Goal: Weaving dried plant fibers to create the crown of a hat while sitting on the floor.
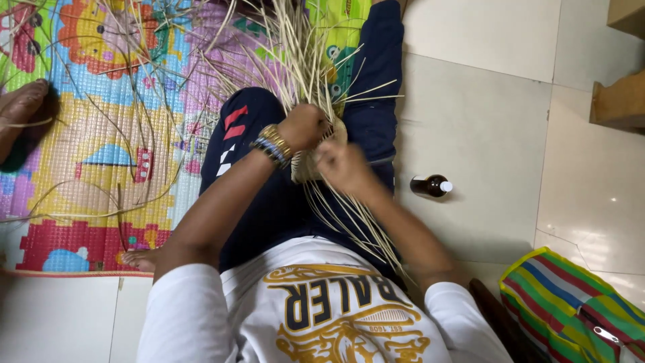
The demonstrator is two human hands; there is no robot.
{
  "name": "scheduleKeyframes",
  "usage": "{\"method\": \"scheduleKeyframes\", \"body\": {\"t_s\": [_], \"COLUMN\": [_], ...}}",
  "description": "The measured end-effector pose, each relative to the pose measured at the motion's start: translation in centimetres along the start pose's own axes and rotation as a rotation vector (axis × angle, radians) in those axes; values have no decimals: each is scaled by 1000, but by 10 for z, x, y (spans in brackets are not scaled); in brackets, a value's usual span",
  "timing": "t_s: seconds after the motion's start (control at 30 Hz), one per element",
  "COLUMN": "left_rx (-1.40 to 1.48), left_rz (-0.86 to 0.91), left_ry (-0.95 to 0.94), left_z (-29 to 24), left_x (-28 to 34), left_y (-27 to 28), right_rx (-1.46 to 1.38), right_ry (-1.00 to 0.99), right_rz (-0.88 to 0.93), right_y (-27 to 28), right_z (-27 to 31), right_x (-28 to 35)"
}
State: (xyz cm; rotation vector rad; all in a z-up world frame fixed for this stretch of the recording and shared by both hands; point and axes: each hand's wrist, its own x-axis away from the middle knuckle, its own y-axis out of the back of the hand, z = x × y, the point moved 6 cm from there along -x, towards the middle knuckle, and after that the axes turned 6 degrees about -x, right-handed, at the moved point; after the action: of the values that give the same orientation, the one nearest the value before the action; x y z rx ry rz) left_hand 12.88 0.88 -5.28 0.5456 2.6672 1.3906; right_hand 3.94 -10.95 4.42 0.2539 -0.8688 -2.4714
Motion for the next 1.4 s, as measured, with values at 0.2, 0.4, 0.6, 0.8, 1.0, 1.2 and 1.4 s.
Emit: {"method": "scheduleKeyframes", "body": {"t_s": [0.2,0.4,0.6,0.8,1.0,1.2,1.4], "left_rx": [-994,-639,-789,-710,-382,-211,-266], "left_rz": [-522,-17,-116,-257,-240,-41,38], "left_ry": [428,58,104,523,306,683,938], "left_z": [-79,-40,-70,-82,-3,76,192], "left_x": [-11,-31,-13,31,132,253,373], "left_y": [-34,-43,-25,23,64,74,72], "right_rx": [-309,-55,-55,177,291,343,322], "right_ry": [274,109,-196,-226,-196,-196,-192], "right_rz": [279,-404,-2,102,140,140,131], "right_y": [-21,38,8,-10,-17,-23,-17], "right_z": [136,-32,-45,-86,-98,-103,-93], "right_x": [56,23,4,3,2,7,8]}}
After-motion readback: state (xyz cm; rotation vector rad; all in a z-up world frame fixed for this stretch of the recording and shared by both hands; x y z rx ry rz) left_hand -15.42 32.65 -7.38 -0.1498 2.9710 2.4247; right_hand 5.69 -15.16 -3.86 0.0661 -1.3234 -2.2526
